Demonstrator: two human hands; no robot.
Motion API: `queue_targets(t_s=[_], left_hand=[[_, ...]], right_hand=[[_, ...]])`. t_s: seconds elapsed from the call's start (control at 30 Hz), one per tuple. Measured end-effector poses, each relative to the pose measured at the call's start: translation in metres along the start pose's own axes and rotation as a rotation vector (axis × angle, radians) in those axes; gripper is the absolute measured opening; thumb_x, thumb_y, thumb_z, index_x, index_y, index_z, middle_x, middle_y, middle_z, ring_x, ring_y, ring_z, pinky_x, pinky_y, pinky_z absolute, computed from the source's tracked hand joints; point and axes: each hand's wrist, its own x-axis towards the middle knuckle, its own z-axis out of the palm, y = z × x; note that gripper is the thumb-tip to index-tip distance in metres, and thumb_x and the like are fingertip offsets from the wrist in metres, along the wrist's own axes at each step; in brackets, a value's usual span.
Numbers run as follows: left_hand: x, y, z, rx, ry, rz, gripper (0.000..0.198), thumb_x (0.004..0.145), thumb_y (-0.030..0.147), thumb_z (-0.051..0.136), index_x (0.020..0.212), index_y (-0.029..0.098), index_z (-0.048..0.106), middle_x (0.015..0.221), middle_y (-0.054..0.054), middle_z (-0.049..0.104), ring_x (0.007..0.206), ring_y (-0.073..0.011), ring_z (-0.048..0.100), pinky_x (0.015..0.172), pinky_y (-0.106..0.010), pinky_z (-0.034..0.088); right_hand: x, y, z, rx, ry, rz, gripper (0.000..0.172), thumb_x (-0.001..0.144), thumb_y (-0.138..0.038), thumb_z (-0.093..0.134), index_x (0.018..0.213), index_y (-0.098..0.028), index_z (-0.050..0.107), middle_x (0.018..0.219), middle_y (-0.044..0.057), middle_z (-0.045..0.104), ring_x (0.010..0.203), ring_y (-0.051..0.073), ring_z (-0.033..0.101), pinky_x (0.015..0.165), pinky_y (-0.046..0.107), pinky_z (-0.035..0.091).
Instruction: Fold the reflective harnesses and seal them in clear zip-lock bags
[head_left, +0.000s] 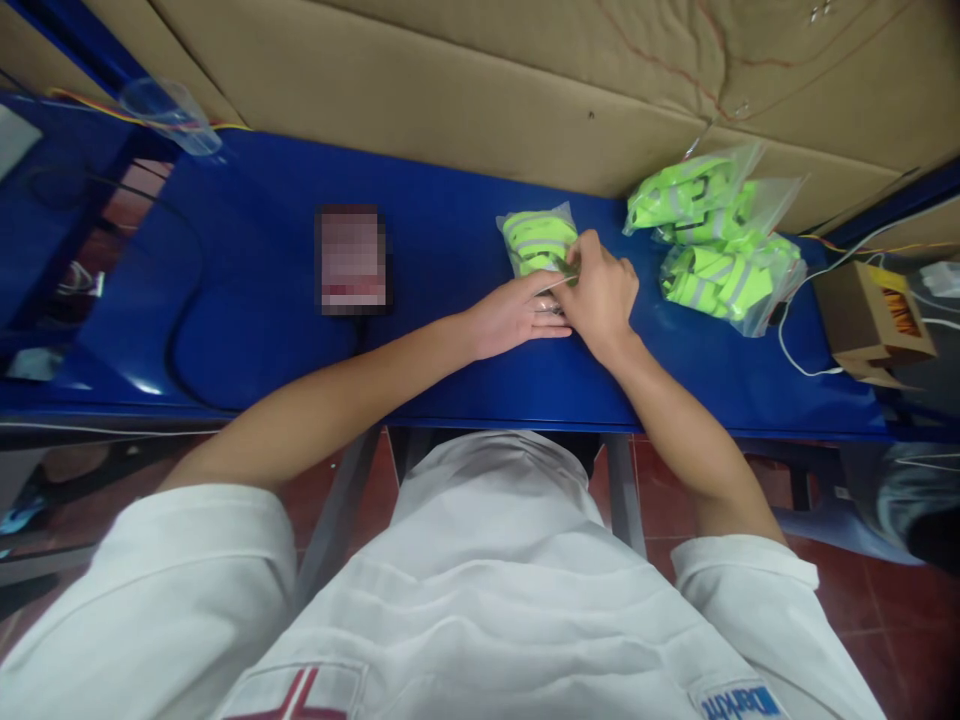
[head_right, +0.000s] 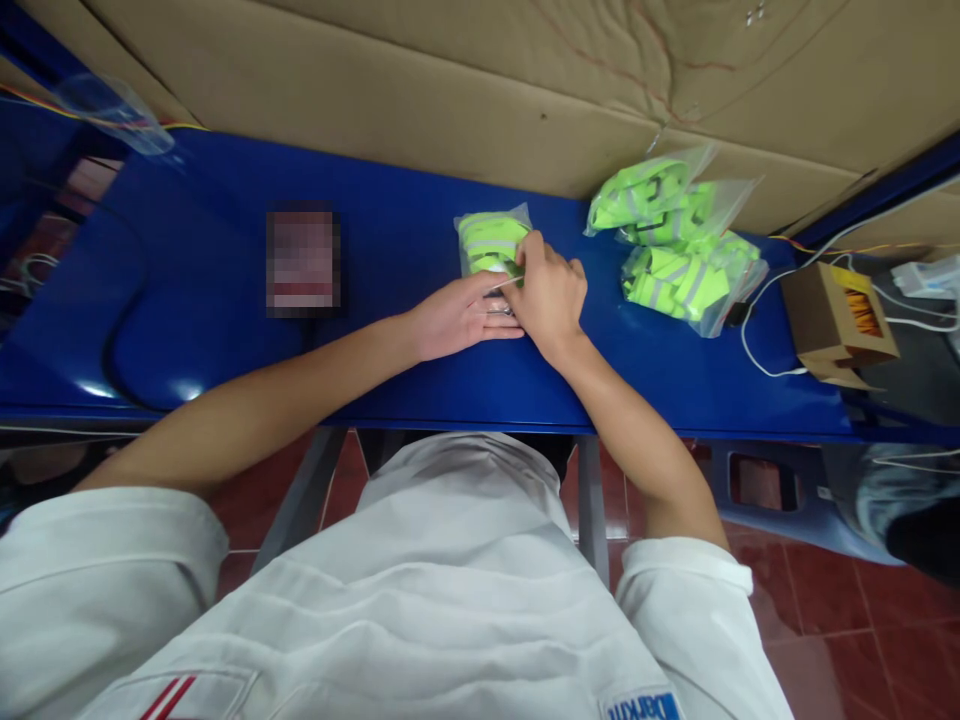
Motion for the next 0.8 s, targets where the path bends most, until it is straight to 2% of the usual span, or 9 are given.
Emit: queue_targets(t_s=[0.13, 0.2, 0.3, 0.37, 0.4, 0.47, 0.53, 0.67, 0.8], left_hand=[[0.0, 0.007, -0.003, 0.296, 0.044, 0.05, 0.064, 0.094, 0.08, 0.058, 0.117, 0.021, 0.071, 0.103, -0.015, 0.08, 0.11, -0.0386, 0.078, 0.098, -0.051, 0.062], [-0.007, 0.017, -0.009, 0.589, 0.143, 0.253, 0.066, 0.092, 0.084, 0.06, 0.1, 0.02, 0.075, 0.095, -0.015, 0.078, 0.111, -0.0404, 0.075, 0.103, -0.054, 0.059], [-0.023, 0.033, -0.013, 0.923, 0.239, 0.708, 0.042, 0.082, 0.059, 0.09, 0.104, 0.025, 0.079, 0.126, -0.012, 0.072, 0.142, -0.0394, 0.056, 0.131, -0.053, 0.034], [-0.033, 0.041, -0.011, 0.981, 0.205, 0.918, 0.06, 0.077, 0.042, 0.098, 0.13, 0.033, 0.072, 0.151, -0.005, 0.059, 0.157, -0.0342, 0.039, 0.14, -0.046, 0.015], [-0.036, 0.042, -0.008, 0.968, 0.17, 0.961, 0.069, 0.079, 0.038, 0.098, 0.141, 0.035, 0.066, 0.157, -0.003, 0.055, 0.157, -0.0314, 0.039, 0.14, -0.044, 0.015], [-0.039, 0.042, -0.001, 0.875, 0.138, 0.938, 0.069, 0.086, 0.039, 0.092, 0.147, 0.035, 0.06, 0.153, -0.003, 0.058, 0.147, -0.0291, 0.051, 0.135, -0.042, 0.028], [-0.037, 0.04, 0.004, 0.743, 0.184, 0.87, 0.051, 0.091, 0.046, 0.086, 0.136, 0.03, 0.066, 0.137, -0.004, 0.068, 0.132, -0.0281, 0.062, 0.121, -0.039, 0.043], [-0.028, 0.036, 0.006, 0.533, 0.266, 0.839, 0.031, 0.1, 0.053, 0.075, 0.114, 0.025, 0.075, 0.121, -0.002, 0.074, 0.119, -0.0244, 0.069, 0.102, -0.033, 0.052], [-0.022, 0.035, 0.003, 0.449, 0.354, 0.778, 0.035, 0.1, 0.06, 0.073, 0.098, 0.024, 0.076, 0.102, -0.001, 0.074, 0.111, -0.0248, 0.071, 0.091, -0.034, 0.055]], right_hand=[[0.016, 0.018, 0.008, 0.423, 0.055, 0.055, 0.038, 0.093, -0.055, 0.073, 0.089, -0.024, 0.052, 0.078, 0.001, 0.063, 0.073, 0.022, 0.061, 0.083, 0.042, 0.057], [0.024, 0.031, 0.007, 0.758, 0.064, 0.09, 0.053, 0.085, -0.07, 0.078, 0.082, -0.026, 0.05, 0.075, -0.001, 0.06, 0.072, 0.02, 0.061, 0.081, 0.041, 0.059], [0.031, 0.043, -0.005, 1.197, -0.051, 0.156, 0.062, 0.071, -0.079, 0.087, 0.093, -0.027, 0.061, 0.089, 0.001, 0.069, 0.085, 0.022, 0.068, 0.084, 0.04, 0.063], [0.029, 0.042, -0.017, 1.337, -0.202, 0.174, 0.07, 0.064, -0.079, 0.093, 0.105, -0.028, 0.066, 0.098, 0.002, 0.073, 0.094, 0.024, 0.072, 0.085, 0.039, 0.065], [0.027, 0.04, -0.023, 1.365, -0.271, 0.175, 0.073, 0.064, -0.081, 0.091, 0.108, -0.028, 0.067, 0.098, 0.003, 0.073, 0.095, 0.024, 0.073, 0.083, 0.039, 0.066], [0.023, 0.034, -0.032, 1.4, -0.359, 0.155, 0.077, 0.074, -0.092, 0.076, 0.114, -0.026, 0.068, 0.098, 0.005, 0.073, 0.097, 0.025, 0.074, 0.082, 0.04, 0.066], [0.02, 0.029, -0.036, 1.421, -0.345, 0.101, 0.083, 0.082, -0.099, 0.058, 0.121, -0.026, 0.069, 0.104, 0.006, 0.074, 0.098, 0.024, 0.074, 0.085, 0.042, 0.066], [0.018, 0.025, -0.032, 1.258, -0.061, 0.019, 0.068, 0.084, -0.088, 0.072, 0.119, -0.03, 0.072, 0.102, 0.003, 0.074, 0.086, 0.021, 0.07, 0.079, 0.038, 0.062], [0.017, 0.022, -0.025, 1.168, 0.141, 0.039, 0.057, 0.083, -0.079, 0.08, 0.108, -0.028, 0.074, 0.087, 0.001, 0.069, 0.077, 0.018, 0.066, 0.071, 0.035, 0.059]])
